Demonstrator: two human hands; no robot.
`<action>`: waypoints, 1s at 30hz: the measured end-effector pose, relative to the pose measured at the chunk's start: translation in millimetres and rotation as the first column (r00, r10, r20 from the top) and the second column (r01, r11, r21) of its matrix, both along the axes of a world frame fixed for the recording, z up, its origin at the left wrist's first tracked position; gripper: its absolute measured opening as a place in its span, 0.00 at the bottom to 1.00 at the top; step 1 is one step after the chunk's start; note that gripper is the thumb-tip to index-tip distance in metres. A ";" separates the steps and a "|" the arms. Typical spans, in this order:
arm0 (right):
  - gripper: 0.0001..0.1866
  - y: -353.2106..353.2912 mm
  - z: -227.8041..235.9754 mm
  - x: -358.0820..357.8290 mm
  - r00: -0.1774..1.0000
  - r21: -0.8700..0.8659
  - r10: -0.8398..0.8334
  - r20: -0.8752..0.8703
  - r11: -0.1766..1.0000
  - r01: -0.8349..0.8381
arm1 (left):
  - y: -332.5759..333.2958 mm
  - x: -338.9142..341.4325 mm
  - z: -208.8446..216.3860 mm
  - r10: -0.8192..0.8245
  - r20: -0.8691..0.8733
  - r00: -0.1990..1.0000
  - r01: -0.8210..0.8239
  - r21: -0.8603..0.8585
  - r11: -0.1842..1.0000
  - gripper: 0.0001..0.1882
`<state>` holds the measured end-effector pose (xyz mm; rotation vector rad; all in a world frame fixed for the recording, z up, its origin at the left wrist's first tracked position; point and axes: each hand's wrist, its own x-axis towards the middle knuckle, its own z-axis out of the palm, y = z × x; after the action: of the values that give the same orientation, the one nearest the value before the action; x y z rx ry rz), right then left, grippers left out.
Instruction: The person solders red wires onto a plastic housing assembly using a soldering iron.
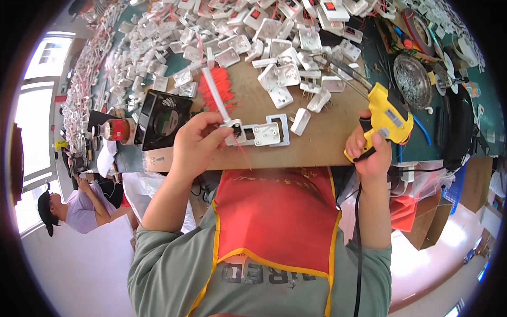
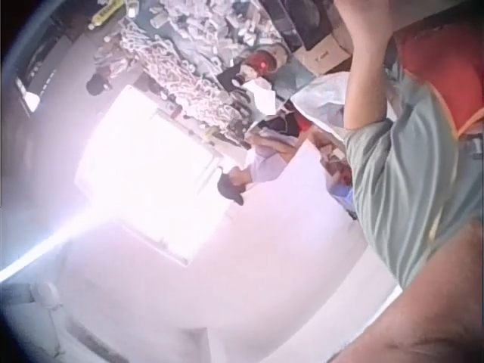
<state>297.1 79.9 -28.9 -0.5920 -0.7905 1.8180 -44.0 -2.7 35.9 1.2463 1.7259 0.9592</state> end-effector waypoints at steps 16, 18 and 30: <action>0.31 -4.5 2.1 2.6 0.998 0.018 -0.020 0.065 1.000 0.019 | 10.5 1.9 -4.6 -0.115 -0.231 0.966 0.139 0.092 0.986 0.11; 0.31 -4.5 2.0 2.0 0.997 0.013 -0.029 0.066 1.000 0.029 | 4.0 3.9 -5.3 -0.046 -0.279 0.959 0.090 0.149 0.985 0.11; 0.32 -5.9 3.3 -0.2 0.996 0.012 -0.036 0.084 0.999 0.035 | -14.9 29.1 -29.2 -0.304 -0.720 0.624 0.697 0.338 0.632 0.13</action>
<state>296.9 74.0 -25.6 -0.6756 -0.8396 1.7649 -14.9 -17.6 6.7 2.5724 1.3101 0.7763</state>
